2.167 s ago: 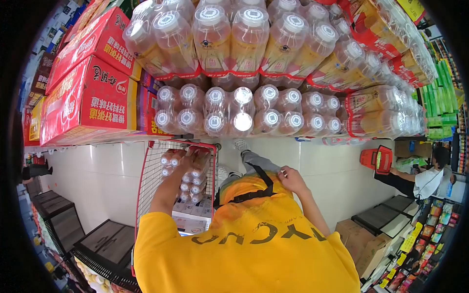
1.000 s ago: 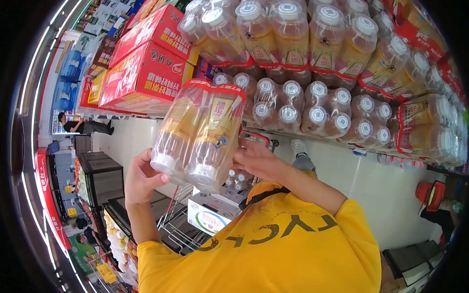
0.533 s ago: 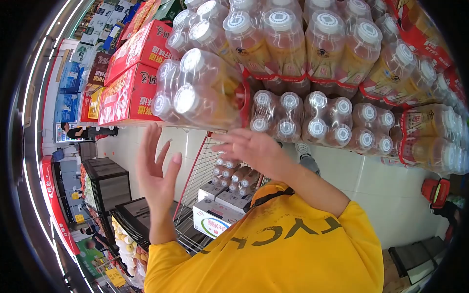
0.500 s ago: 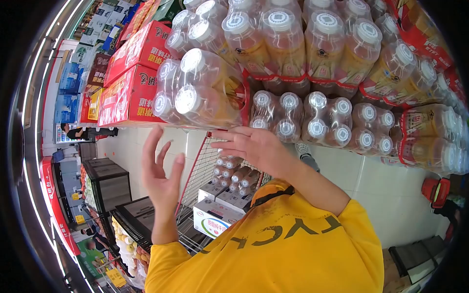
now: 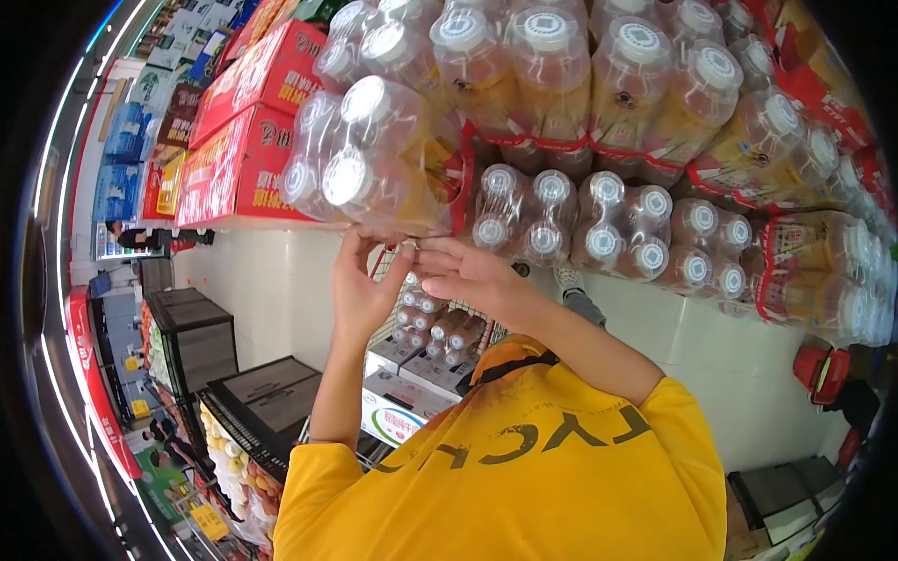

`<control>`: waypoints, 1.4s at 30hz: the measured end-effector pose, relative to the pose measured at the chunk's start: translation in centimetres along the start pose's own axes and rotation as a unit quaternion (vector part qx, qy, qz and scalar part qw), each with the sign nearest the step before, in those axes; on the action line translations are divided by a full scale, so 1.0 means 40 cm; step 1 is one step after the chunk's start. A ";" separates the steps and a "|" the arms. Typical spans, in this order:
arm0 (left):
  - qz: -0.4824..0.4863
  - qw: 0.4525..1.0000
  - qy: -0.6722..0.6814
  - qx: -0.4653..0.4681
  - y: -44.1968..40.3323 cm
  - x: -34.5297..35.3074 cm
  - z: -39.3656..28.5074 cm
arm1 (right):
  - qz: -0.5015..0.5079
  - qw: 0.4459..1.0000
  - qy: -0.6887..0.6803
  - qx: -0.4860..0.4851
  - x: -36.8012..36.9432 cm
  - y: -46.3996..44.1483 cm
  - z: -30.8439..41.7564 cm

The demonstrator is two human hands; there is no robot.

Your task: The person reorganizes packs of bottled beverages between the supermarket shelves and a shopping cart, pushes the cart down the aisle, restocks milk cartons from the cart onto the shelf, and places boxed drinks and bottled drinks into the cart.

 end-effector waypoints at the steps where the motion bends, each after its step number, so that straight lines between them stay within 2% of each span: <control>1: -0.008 1.000 0.009 0.006 0.002 0.003 0.007 | -0.024 1.000 0.018 0.005 0.002 -0.001 -0.008; 6: -0.013 0.999 0.051 -0.013 0.058 0.009 0.051 | -0.040 0.993 0.080 0.078 -0.041 0.039 -0.069; 8: 0.004 0.996 0.065 -0.056 0.110 0.033 0.134 | -0.046 0.986 0.107 0.120 -0.065 0.081 -0.089; 10: 0.062 0.984 0.031 -0.167 0.172 0.063 0.240 | -0.086 0.980 0.125 0.133 -0.073 0.124 -0.093; 11: 0.065 0.980 0.035 -0.183 0.211 0.086 0.327 | -0.119 0.976 0.141 0.117 -0.090 0.146 -0.093; 13: 0.117 0.960 -0.112 -0.229 0.317 0.145 0.530 | -0.155 0.969 0.156 0.113 -0.122 0.194 -0.101; 14: 0.119 0.958 -0.108 -0.238 0.364 0.162 0.595 | -0.181 0.964 0.169 0.102 -0.142 0.216 -0.106; 16: 0.236 0.908 -0.195 -0.287 0.453 0.210 0.697 | -0.210 0.955 0.184 0.096 -0.160 0.248 -0.110; 20: 0.242 0.910 -0.168 -0.291 0.599 0.334 0.822 | -0.283 0.934 0.202 0.079 -0.171 0.305 -0.124; 21: 0.242 0.922 -0.212 -0.217 0.632 0.376 0.863 | -0.299 0.927 0.214 0.079 -0.169 0.315 -0.125; 22: 0.239 0.926 -0.253 -0.142 0.637 0.395 0.862 | -0.315 0.919 0.225 0.078 -0.168 0.325 -0.125; 23: 0.271 0.899 -0.204 -0.276 0.649 0.421 0.876 | -0.318 0.916 0.229 0.083 -0.164 0.337 -0.127; 24: 0.272 0.900 -0.198 -0.277 0.666 0.443 0.897 | -0.344 0.908 0.228 0.073 -0.162 0.348 -0.128; 26: 0.196 0.909 -0.256 -0.266 0.704 0.498 0.961 | -0.372 0.897 0.232 0.062 -0.161 0.369 -0.128; 27: 0.194 0.894 -0.271 -0.300 0.708 0.515 0.977 | -0.390 0.891 0.228 0.053 -0.160 0.383 -0.129; 30: 0.222 0.884 -0.269 -0.311 0.716 0.535 1.038 | -0.424 0.876 0.227 0.042 -0.159 0.421 -0.136; 31: 0.200 0.900 -0.208 -0.326 0.717 0.517 1.042 | -0.433 0.872 0.226 0.040 -0.159 0.430 -0.140; 35: 0.240 0.908 -0.193 -0.285 0.702 0.520 1.085 | -0.458 0.855 0.237 0.057 -0.147 0.459 -0.163; 36: 0.241 0.907 -0.187 -0.289 0.701 0.523 1.058 | -0.453 0.857 0.239 0.057 -0.144 0.464 -0.168; 38: 0.293 0.857 -0.253 -0.339 0.664 0.495 0.993 | -0.441 0.863 0.241 0.058 -0.139 0.459 -0.176; 39: 0.243 0.885 -0.262 -0.300 0.665 0.492 0.976 | -0.453 0.855 0.246 0.054 -0.137 0.461 -0.179; 40: 0.240 0.885 -0.264 -0.300 0.655 0.482 0.977 | -0.466 0.847 0.251 0.050 -0.137 0.460 -0.182; 42: 0.321 0.863 -0.240 -0.308 0.643 0.466 0.968 | -0.464 0.846 0.258 0.052 -0.142 0.460 -0.193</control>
Point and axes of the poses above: each hand's wrist, its own y-axis away from the middle knuckle, its own x-axis out of the palm, z = x × y, the point moved 2 cm from there along -y, towards the middle knuckle, and after that the axes turned 14 degrees about -y, right-handed, at the moved point
